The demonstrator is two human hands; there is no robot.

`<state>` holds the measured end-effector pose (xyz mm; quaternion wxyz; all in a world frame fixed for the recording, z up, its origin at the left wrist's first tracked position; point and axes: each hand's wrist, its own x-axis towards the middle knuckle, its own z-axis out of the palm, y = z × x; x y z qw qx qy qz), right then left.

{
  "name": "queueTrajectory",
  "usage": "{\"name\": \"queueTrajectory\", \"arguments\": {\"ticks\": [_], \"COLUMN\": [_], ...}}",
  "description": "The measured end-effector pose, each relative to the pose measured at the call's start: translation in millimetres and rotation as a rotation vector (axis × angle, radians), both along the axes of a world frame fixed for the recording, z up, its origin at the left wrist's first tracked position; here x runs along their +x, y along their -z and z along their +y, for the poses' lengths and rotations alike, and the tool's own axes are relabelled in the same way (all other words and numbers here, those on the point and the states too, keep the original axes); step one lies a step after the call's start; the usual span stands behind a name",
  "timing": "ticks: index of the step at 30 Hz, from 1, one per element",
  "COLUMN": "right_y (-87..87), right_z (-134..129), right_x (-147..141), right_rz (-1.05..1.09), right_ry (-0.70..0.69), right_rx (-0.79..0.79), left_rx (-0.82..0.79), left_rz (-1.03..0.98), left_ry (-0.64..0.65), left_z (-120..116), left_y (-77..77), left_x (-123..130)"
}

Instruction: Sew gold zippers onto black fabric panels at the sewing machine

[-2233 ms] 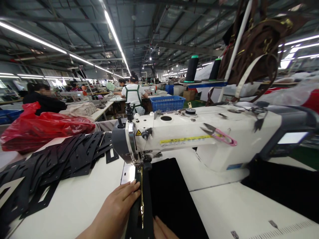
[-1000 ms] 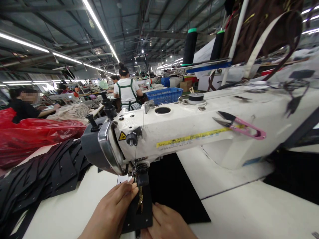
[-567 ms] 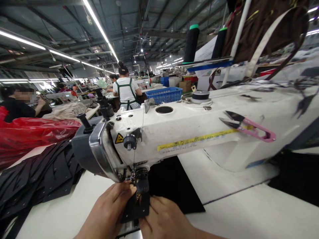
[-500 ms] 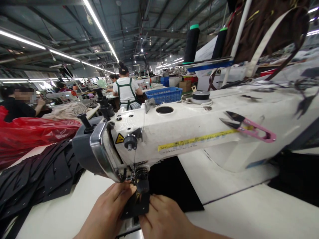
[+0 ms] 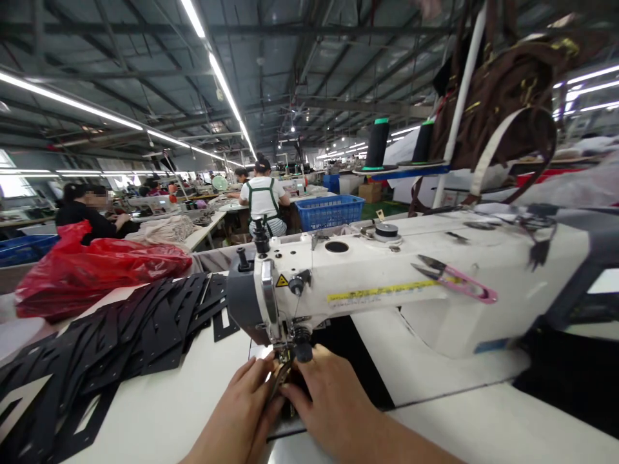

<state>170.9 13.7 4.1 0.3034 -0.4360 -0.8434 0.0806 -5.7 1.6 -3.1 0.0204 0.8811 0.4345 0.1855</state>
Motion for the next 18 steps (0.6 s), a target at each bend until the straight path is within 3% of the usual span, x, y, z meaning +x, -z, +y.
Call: {"name": "queueTrajectory", "arguments": {"ticks": [5,12,18], "right_y": [-9.4,-5.3,4.3], "right_z": [13.2,25.6,26.6], "right_x": [-3.2,1.3,2.9], "right_rz": [-0.133,-0.263,-0.292], "right_ry": [-0.122,-0.219,-0.282], "right_rx": [-0.121,-0.033,-0.014], "left_rx": [-0.071,0.169,0.245], "left_rz": [0.01,-0.142,-0.181], "left_ry": [0.001,0.104,0.125], "left_z": [-3.2,0.5,-1.6], "left_y": [0.1,16.9,12.3], "left_x": [-2.8,-5.1,-4.2]}}
